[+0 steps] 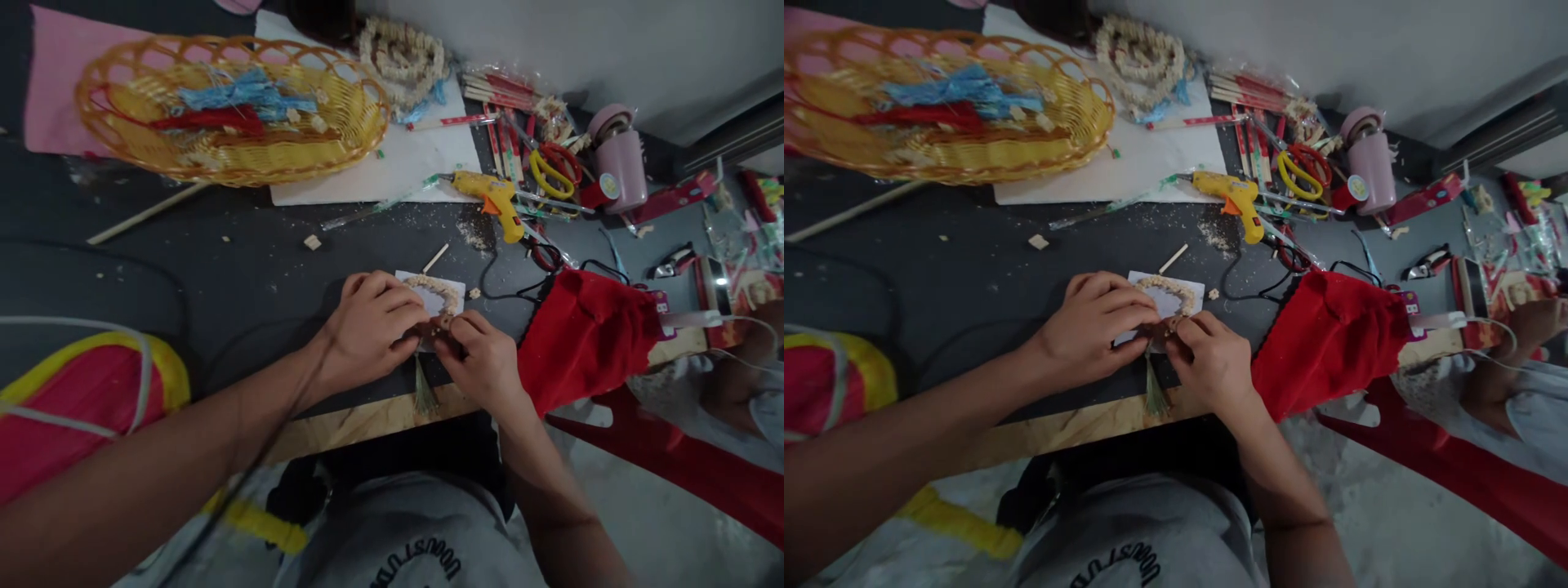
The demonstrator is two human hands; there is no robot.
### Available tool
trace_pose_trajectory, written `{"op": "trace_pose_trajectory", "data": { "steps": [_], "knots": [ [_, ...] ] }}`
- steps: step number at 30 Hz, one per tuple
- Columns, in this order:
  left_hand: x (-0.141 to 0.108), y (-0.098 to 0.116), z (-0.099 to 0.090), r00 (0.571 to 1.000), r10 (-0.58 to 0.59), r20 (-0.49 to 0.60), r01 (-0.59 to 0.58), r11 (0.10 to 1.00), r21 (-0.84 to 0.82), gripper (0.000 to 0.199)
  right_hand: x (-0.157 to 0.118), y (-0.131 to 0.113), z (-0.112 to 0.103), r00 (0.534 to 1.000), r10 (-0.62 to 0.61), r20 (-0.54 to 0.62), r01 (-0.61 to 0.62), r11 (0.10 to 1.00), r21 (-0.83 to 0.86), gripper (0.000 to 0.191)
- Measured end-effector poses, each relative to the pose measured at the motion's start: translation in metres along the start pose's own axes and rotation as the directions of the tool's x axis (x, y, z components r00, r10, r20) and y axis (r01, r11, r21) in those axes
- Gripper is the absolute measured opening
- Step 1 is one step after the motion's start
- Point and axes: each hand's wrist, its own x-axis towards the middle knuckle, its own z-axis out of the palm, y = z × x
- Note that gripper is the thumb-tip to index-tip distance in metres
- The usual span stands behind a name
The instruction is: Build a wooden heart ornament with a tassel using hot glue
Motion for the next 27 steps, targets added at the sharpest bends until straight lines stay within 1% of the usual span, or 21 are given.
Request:
{"op": "trace_pose_trajectory", "data": {
  "steps": [4, 7, 10, 13, 16, 19, 22, 25, 27],
  "knots": [
    [-0.001, 0.003, -0.001, 1.0, 0.02, -0.005, -0.019, 0.999, 0.05, 0.013, -0.002, 0.004, 0.003, 1.0, -0.014, -0.006, 0.014, 1.0, 0.018, 0.013],
    [-0.001, 0.005, -0.003, 1.0, 0.024, 0.004, -0.025, 0.995, 0.092, 0.016, -0.002, 0.006, 0.004, 1.0, 0.01, -0.018, -0.009, 0.999, 0.037, 0.016],
    [0.0, 0.007, -0.005, 0.999, -0.003, 0.035, -0.001, 0.994, 0.11, 0.017, -0.003, 0.006, 0.005, 0.999, 0.032, -0.038, -0.028, 0.995, 0.093, 0.021],
    [0.0, 0.008, -0.007, 0.998, -0.027, 0.055, 0.021, 0.992, 0.121, 0.018, -0.003, 0.007, 0.007, 0.998, 0.034, -0.052, -0.028, 0.993, 0.112, 0.019],
    [0.001, 0.009, -0.01, 0.997, -0.048, 0.057, 0.041, 0.992, 0.118, 0.016, -0.004, 0.008, 0.009, 0.997, 0.029, -0.066, -0.023, 0.996, 0.089, 0.013],
    [0.001, 0.01, -0.012, 0.999, -0.03, 0.04, 0.024, 0.987, 0.16, 0.005, -0.005, 0.008, 0.01, 0.995, 0.019, -0.094, -0.016, 0.999, 0.034, 0.008],
    [0.001, 0.011, -0.013, 0.999, 0.006, 0.032, -0.013, 0.976, 0.219, 0.012, -0.006, 0.007, 0.011, 0.994, -0.019, -0.111, 0.02, 1.0, 0.004, 0.012],
    [0.001, 0.014, -0.012, 0.999, -0.003, 0.039, -0.006, 0.972, 0.234, 0.013, -0.006, 0.006, 0.013, 0.992, -0.055, -0.117, 0.054, 0.998, -0.009, 0.017],
    [0.001, 0.015, -0.012, 0.999, -0.015, 0.036, 0.006, 0.973, 0.23, 0.014, -0.008, 0.006, 0.014, 0.991, -0.063, -0.118, 0.063, 0.998, -0.003, 0.016]
  ]
}}
